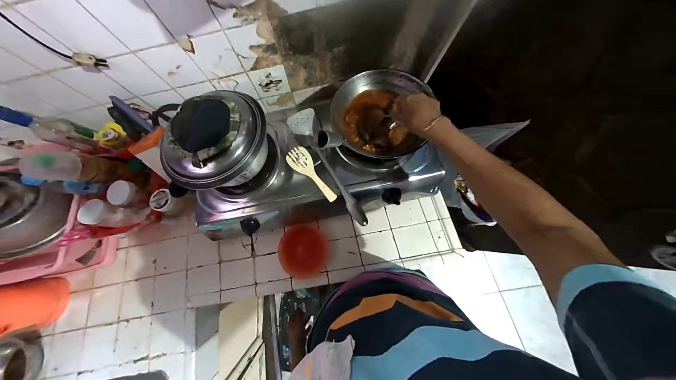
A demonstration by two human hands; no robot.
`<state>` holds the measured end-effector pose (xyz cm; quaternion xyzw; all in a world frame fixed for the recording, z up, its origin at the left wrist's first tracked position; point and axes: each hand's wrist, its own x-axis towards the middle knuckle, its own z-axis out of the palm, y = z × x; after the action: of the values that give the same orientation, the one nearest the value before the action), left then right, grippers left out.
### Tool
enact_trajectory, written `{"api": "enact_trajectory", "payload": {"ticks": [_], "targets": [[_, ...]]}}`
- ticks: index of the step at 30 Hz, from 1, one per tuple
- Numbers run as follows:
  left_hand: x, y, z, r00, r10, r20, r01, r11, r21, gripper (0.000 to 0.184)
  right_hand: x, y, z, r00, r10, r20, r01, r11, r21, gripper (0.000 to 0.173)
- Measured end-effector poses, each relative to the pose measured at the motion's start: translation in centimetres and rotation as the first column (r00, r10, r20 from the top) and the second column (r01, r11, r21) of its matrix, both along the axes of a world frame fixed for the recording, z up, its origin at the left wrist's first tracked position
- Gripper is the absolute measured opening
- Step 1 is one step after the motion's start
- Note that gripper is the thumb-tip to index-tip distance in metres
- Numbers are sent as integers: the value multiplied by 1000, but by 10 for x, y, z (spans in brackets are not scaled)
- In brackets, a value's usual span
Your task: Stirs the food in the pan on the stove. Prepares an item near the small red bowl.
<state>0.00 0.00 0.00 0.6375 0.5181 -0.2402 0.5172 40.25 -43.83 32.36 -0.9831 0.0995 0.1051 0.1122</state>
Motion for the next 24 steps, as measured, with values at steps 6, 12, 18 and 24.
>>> {"api": "enact_trajectory", "payload": {"ticks": [6,12,18,24], "targets": [[-3,-1,-16,999,-28,23,28,999,25,45,-27,-12,24,998,43,35,-39,993,-109,24],[-17,11,-44,978,-208,-23,209,975,72,44,-23,-47,38,988,-150,46,156,972,-175,18],[-16,16,-38,942,-317,-110,335,900,279,44,-13,-37,-3,999,-42,9,42,998,47,26],[-11,8,2,957,-266,-119,290,909,301,45,-3,-39,12,993,-118,18,118,993,0,28]]}}
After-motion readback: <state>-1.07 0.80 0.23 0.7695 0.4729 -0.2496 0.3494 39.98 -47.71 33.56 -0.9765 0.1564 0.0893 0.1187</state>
